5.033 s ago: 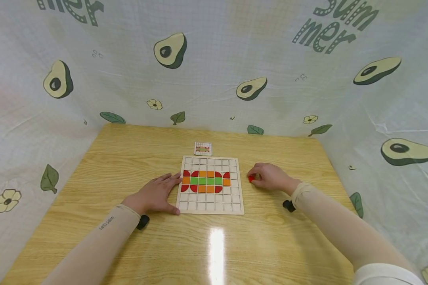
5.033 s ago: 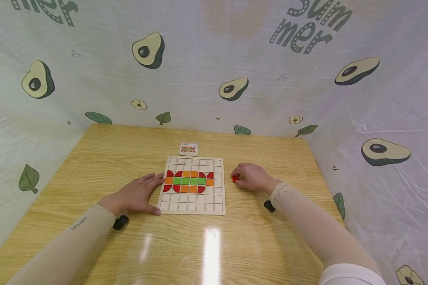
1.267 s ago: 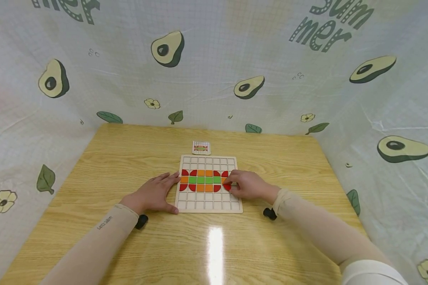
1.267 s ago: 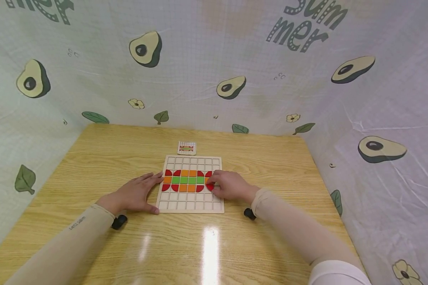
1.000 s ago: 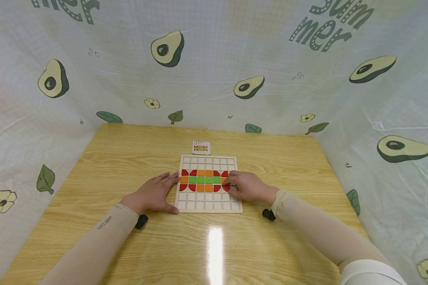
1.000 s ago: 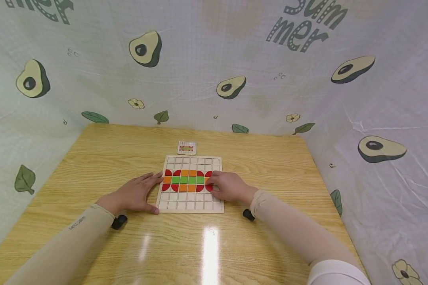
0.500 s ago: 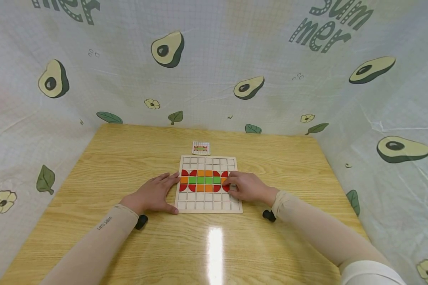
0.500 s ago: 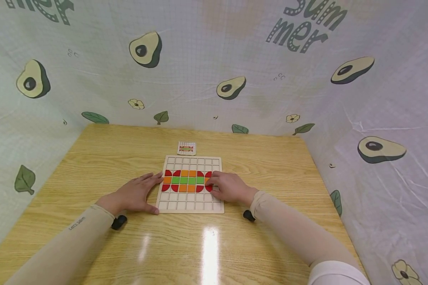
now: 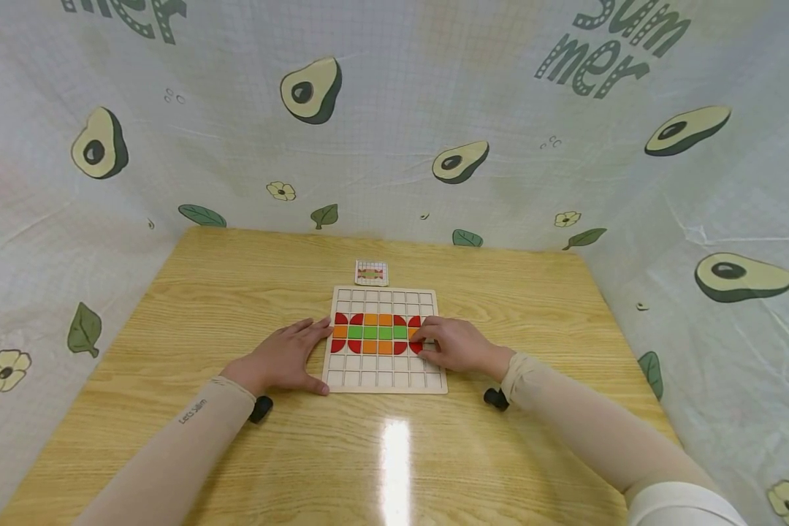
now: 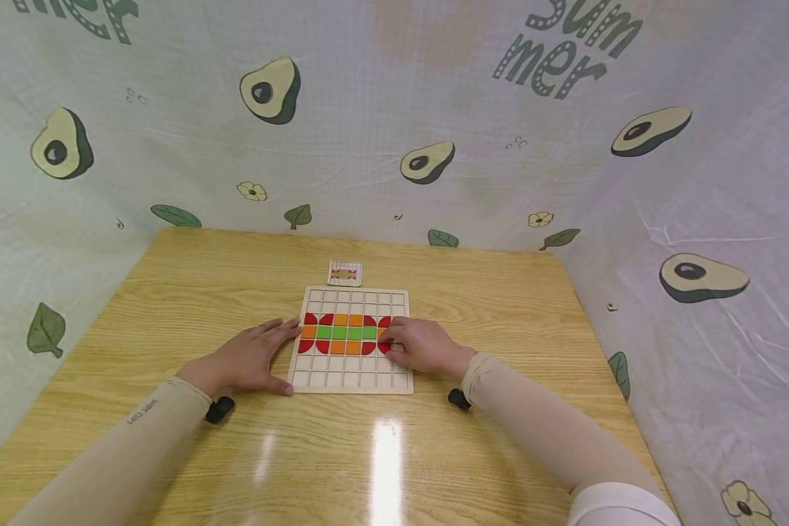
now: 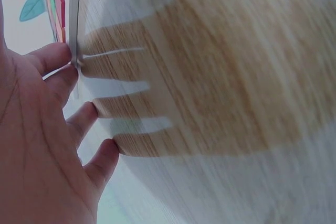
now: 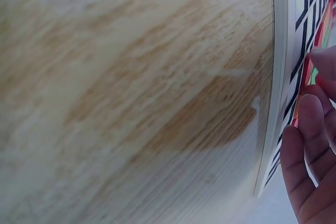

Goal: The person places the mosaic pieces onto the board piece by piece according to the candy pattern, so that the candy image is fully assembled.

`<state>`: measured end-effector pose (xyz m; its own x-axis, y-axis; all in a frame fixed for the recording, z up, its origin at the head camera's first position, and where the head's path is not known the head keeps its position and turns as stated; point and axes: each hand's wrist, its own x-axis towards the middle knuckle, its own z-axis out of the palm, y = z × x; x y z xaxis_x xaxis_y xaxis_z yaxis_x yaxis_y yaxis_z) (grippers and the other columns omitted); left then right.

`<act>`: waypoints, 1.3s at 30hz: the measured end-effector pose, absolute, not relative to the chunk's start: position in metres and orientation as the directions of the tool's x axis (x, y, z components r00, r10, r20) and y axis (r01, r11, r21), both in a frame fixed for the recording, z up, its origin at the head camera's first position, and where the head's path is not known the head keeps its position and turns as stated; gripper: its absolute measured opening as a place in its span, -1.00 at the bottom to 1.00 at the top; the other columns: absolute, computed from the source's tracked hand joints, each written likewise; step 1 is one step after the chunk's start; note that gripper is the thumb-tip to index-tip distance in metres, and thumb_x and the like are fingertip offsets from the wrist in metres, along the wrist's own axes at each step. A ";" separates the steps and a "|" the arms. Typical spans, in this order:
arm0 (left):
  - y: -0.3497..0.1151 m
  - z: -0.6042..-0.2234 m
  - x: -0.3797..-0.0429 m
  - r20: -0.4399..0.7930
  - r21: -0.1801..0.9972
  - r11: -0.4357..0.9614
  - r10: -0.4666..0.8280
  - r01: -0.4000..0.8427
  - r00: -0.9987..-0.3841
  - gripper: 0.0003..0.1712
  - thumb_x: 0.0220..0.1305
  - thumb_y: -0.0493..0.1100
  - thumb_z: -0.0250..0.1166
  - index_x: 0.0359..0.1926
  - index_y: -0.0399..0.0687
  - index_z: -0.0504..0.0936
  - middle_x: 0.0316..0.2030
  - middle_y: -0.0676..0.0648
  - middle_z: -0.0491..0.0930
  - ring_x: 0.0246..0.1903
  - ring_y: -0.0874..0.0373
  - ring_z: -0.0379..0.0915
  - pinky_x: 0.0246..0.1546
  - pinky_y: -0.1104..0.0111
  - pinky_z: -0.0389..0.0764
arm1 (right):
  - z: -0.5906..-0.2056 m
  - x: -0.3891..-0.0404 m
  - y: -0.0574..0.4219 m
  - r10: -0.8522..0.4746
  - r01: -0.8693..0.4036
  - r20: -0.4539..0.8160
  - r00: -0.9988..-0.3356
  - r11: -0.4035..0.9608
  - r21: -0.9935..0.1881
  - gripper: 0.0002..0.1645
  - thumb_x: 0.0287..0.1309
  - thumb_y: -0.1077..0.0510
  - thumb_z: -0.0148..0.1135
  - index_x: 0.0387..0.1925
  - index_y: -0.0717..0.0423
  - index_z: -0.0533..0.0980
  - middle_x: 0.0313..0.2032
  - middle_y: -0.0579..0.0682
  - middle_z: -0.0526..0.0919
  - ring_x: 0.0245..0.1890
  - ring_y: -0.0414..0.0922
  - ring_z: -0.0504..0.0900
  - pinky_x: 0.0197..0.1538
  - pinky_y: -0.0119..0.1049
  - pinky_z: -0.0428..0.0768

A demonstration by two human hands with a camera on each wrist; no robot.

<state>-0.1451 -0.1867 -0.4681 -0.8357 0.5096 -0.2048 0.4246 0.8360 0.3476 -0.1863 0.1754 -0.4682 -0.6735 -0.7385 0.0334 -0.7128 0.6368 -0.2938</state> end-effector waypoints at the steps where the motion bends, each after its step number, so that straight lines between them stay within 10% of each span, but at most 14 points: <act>1: -0.187 -0.468 -0.145 -0.205 0.348 0.836 0.510 0.425 -0.835 0.31 -0.12 0.51 0.42 0.54 -0.01 0.18 0.54 -0.03 0.01 0.48 -0.19 -0.09 0.33 -0.23 0.09 | -0.468 -0.187 0.175 -0.739 -0.713 0.032 -0.673 0.636 -0.295 -0.71 0.23 0.04 0.37 -0.02 -0.05 0.68 -0.14 -0.16 0.58 -0.42 -0.27 0.43 -0.35 -0.34 0.48; 39: -0.183 -0.466 -0.151 -0.178 0.353 0.825 0.523 0.442 -0.834 0.10 0.07 0.43 0.36 0.49 -0.06 0.28 0.51 -0.13 0.11 0.44 -0.20 0.05 0.32 -0.17 0.19 | -0.458 -0.183 0.207 -0.677 -0.653 0.043 -0.735 0.690 -0.312 -0.68 0.26 0.04 0.32 0.04 -0.05 0.66 -0.04 -0.18 0.60 -0.38 -0.28 0.49 -0.31 -0.32 0.52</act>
